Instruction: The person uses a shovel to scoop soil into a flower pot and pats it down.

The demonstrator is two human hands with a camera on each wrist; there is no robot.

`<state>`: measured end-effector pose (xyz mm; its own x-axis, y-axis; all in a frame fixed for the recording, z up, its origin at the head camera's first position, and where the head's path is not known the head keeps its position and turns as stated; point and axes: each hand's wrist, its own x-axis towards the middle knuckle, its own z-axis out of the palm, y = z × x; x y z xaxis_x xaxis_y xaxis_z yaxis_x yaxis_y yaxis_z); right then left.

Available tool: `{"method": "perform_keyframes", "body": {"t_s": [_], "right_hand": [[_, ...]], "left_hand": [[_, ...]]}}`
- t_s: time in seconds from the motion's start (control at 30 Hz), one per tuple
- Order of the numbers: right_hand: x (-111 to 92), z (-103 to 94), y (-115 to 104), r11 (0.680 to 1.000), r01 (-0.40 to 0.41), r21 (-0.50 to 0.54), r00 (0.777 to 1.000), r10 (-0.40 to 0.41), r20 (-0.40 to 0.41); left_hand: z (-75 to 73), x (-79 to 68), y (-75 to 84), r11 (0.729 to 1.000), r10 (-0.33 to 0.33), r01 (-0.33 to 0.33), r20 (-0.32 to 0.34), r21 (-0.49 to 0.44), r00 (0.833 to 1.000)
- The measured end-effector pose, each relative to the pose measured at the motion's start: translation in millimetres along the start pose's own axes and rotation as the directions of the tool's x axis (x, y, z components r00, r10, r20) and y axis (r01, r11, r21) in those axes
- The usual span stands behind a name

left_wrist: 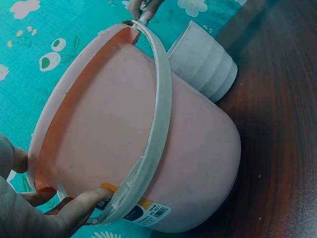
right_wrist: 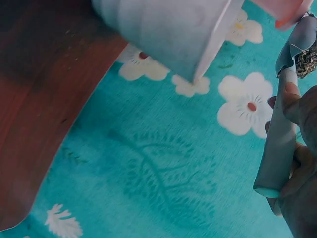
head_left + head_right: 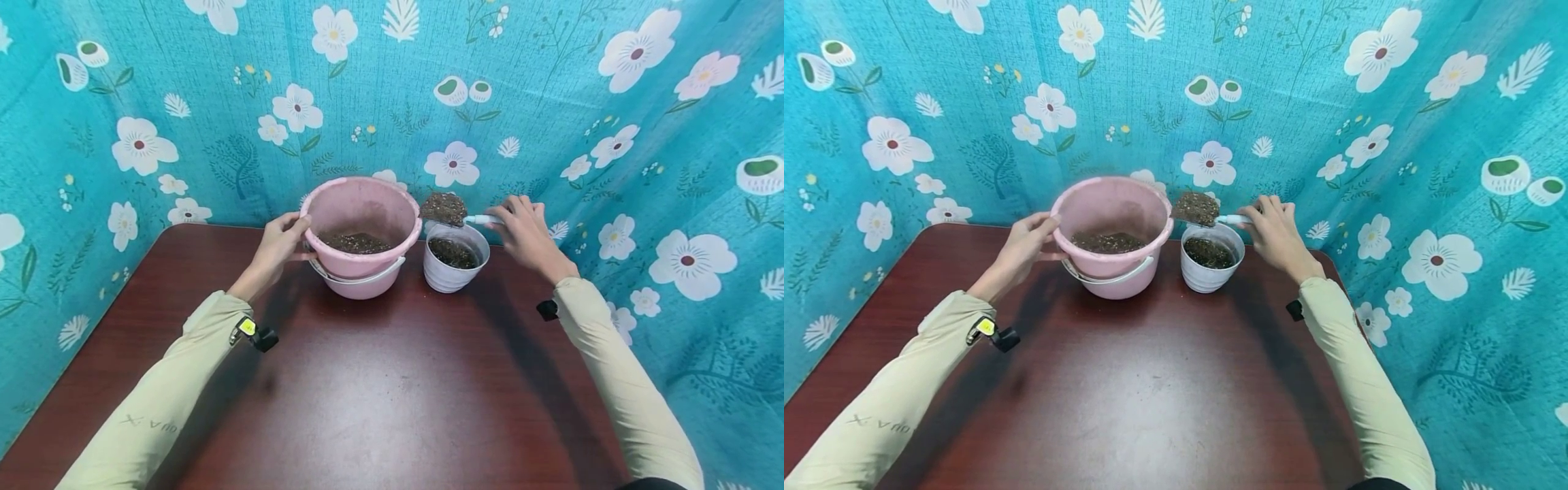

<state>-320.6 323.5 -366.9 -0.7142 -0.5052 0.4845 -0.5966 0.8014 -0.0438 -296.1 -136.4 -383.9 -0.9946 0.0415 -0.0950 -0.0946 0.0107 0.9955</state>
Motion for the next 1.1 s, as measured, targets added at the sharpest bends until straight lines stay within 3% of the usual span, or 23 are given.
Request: {"method": "perform_keyframes", "body": {"t_s": [0.33,0.53,0.8,1.1], "right_hand": [[-21.3,-1.1,25.8,0.998,0.045,-0.049,0.998,-0.047,-0.037],[-27.2,3.6,39.1,0.989,0.075,-0.128,0.993,-0.086,-0.079],[-24.1,-2.1,31.6,0.949,0.121,-0.293,0.975,-0.168,-0.144],[-19.0,-13.8,26.5,0.941,0.083,-0.327,0.965,-0.157,-0.208]], "left_hand": [[0.2,0.1,-0.3,1.0,0.004,-0.005,-0.008,-0.006,1.0],[1.0,-0.9,0.4,1.0,0.002,-0.002,-0.009,0.004,1.0],[1.1,-0.5,1.6,1.0,0.012,-0.011,-0.01,0.024,1.0],[1.3,0.3,0.7,1.0,0.008,-0.007,-0.015,0.016,1.0]]}}
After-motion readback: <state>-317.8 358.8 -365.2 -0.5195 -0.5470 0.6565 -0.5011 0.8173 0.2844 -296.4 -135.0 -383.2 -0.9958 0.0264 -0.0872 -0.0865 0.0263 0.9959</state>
